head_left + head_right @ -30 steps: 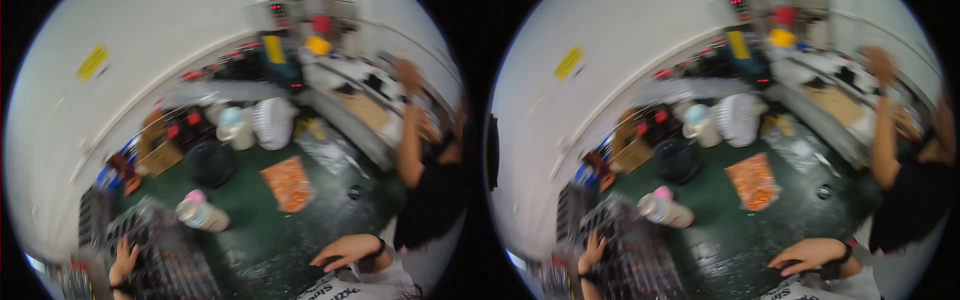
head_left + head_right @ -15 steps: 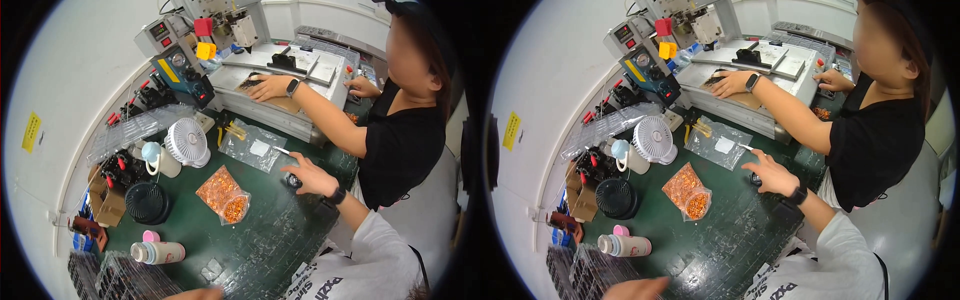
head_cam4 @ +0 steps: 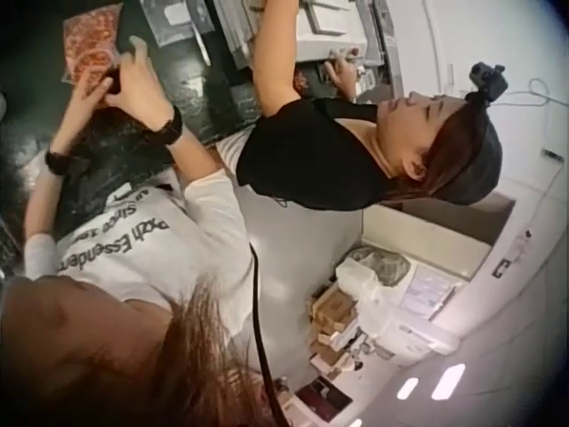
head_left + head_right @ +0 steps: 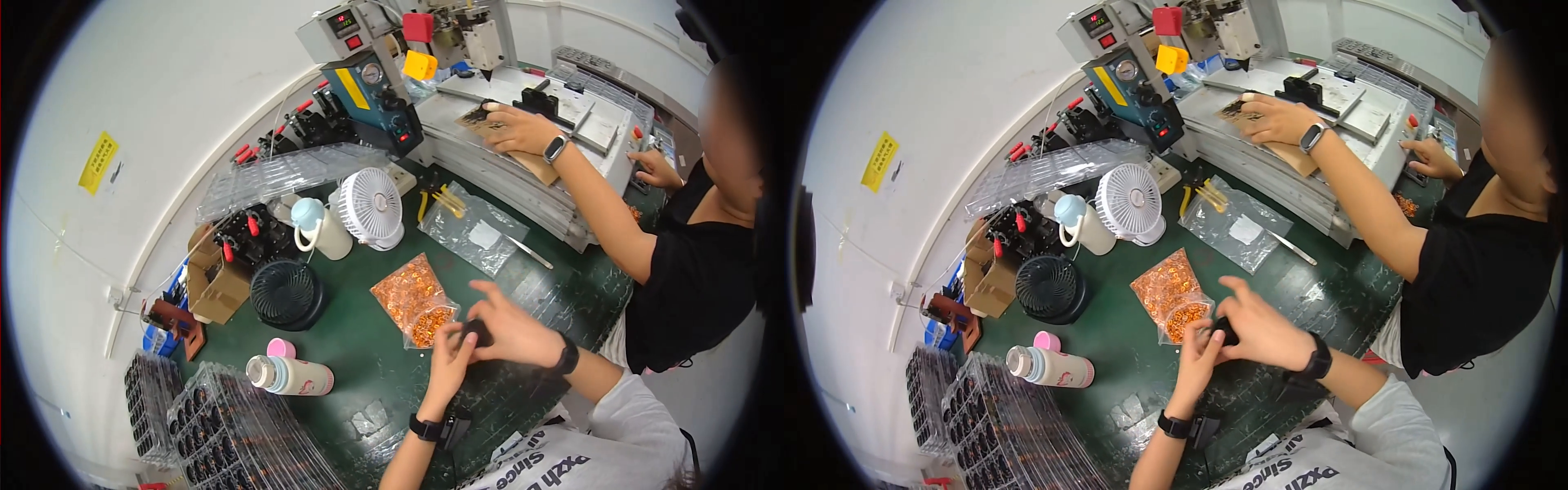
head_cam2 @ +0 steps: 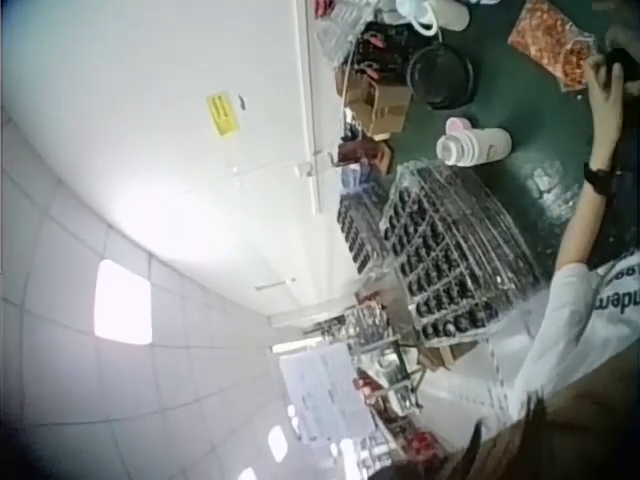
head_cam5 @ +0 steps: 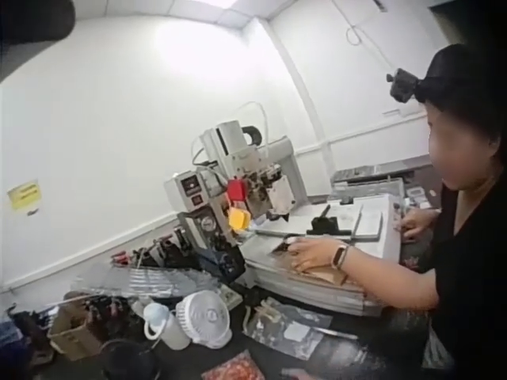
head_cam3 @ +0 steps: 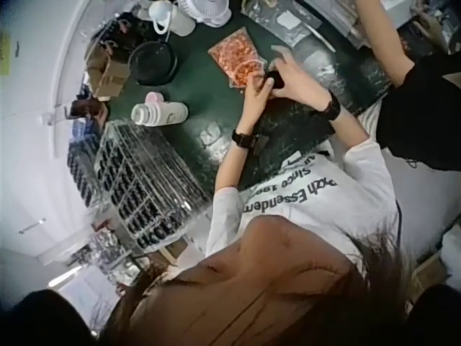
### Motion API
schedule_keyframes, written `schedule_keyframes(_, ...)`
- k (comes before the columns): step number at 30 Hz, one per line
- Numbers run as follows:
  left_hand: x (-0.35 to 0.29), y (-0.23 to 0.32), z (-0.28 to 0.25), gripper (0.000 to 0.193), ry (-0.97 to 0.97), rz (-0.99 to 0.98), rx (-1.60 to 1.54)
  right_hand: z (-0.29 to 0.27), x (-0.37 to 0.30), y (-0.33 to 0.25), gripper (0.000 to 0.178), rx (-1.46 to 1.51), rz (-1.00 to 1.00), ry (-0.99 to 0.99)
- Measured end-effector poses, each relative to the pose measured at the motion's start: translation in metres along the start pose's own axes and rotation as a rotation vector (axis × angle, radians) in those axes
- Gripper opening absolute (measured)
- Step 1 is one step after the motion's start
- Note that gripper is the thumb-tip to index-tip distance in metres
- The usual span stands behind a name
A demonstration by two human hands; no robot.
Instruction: The person picks up a watch case from a tray, inserts small orange components from a bag into it by hand, and places the case onto a clear plastic tray. They repeat this process before moving a stack of trays to the side of the workbench.
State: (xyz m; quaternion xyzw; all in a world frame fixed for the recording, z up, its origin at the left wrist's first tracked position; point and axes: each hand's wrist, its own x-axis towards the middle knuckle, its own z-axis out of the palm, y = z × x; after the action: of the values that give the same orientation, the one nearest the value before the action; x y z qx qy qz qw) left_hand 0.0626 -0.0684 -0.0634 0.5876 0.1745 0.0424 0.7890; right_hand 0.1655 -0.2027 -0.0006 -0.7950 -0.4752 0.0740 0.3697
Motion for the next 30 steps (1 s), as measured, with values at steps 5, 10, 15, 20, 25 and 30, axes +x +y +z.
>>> schedule_keyframes(5,-0.003,-0.008,-0.045,0.017,0.438,0.305,-0.189,0.019,0.044,-0.003,0.036,0.273,-0.051,-0.039)
schedule_keyframes(10,-0.004,-0.003,-0.075,0.019,0.432,0.287,-0.240,0.070,0.068,0.032,0.013,-0.118,-0.114,-0.134)
schedule_keyframes(15,-0.004,-0.005,-0.077,0.023,0.451,0.255,-0.343,0.080,0.076,0.030,0.011,-0.293,-0.144,-0.117)
schedule_keyframes(20,-0.005,-0.009,-0.082,0.023,0.420,0.211,-0.332,0.079,0.079,0.032,0.011,-0.313,-0.166,-0.177)
schedule_keyframes(25,-0.003,-0.007,-0.082,0.023,0.417,0.213,-0.359,0.072,0.081,0.031,0.011,-0.193,-0.091,-0.163)
schedule_keyframes(30,-0.004,-0.004,-0.084,0.027,0.433,0.233,-0.388,0.060,0.085,0.002,0.013,0.504,0.132,-0.240)
